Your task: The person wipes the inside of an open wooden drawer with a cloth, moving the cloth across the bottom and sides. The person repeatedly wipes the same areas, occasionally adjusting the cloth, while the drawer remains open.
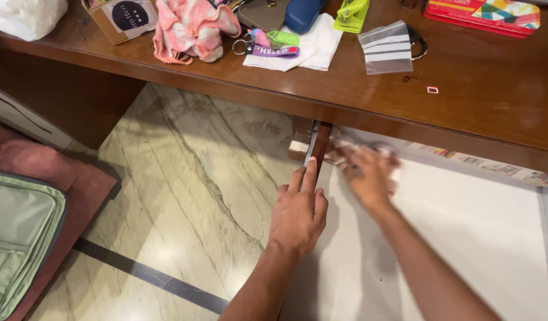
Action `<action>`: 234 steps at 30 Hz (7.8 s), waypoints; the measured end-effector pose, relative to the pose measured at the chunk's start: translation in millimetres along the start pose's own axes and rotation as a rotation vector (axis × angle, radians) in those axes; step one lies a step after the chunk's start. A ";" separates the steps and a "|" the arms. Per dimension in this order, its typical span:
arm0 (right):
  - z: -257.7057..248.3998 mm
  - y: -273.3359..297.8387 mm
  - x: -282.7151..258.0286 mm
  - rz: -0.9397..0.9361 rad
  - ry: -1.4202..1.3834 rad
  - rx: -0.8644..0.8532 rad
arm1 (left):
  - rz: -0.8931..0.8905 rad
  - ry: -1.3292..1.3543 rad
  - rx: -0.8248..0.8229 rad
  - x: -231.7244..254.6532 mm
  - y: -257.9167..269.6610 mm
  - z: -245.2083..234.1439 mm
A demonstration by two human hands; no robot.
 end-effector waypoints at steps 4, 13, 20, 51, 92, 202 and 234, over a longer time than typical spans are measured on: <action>11.1 57.8 -38.7 -0.235 -0.072 0.025 | 0.018 -0.031 0.016 -2.0 0.0 0.4; -5.1 216.3 -86.6 -0.339 -0.243 -0.311 | 0.007 -0.090 -0.045 2.0 -1.0 3.8; -48.3 231.9 35.1 0.606 -1.126 -0.200 | -0.047 -0.181 -0.162 9.8 1.9 -2.4; -221.7 369.0 142.7 1.170 0.774 -0.311 | 0.603 -1.184 -0.717 35.3 24.2 41.8; 0.4 298.6 -152.1 1.192 -0.200 -0.684 | 0.811 -0.567 -0.737 47.1 22.7 29.4; -8.2 294.8 -178.4 1.094 -0.031 -0.775 | 0.894 -0.648 -0.837 36.2 31.7 35.5; -241.5 377.5 -88.1 1.078 0.041 1.043 | 0.909 0.019 -0.998 61.3 -5.8 61.0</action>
Point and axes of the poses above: each hand's wrist, its own y-axis away from the middle knuckle, its own z-axis out of the palm, x = y × z, the point moved 6 cm from there along -y, towards the middle knuckle, and after that the axes turned 1 degree about -y, right-handed, at the moved point
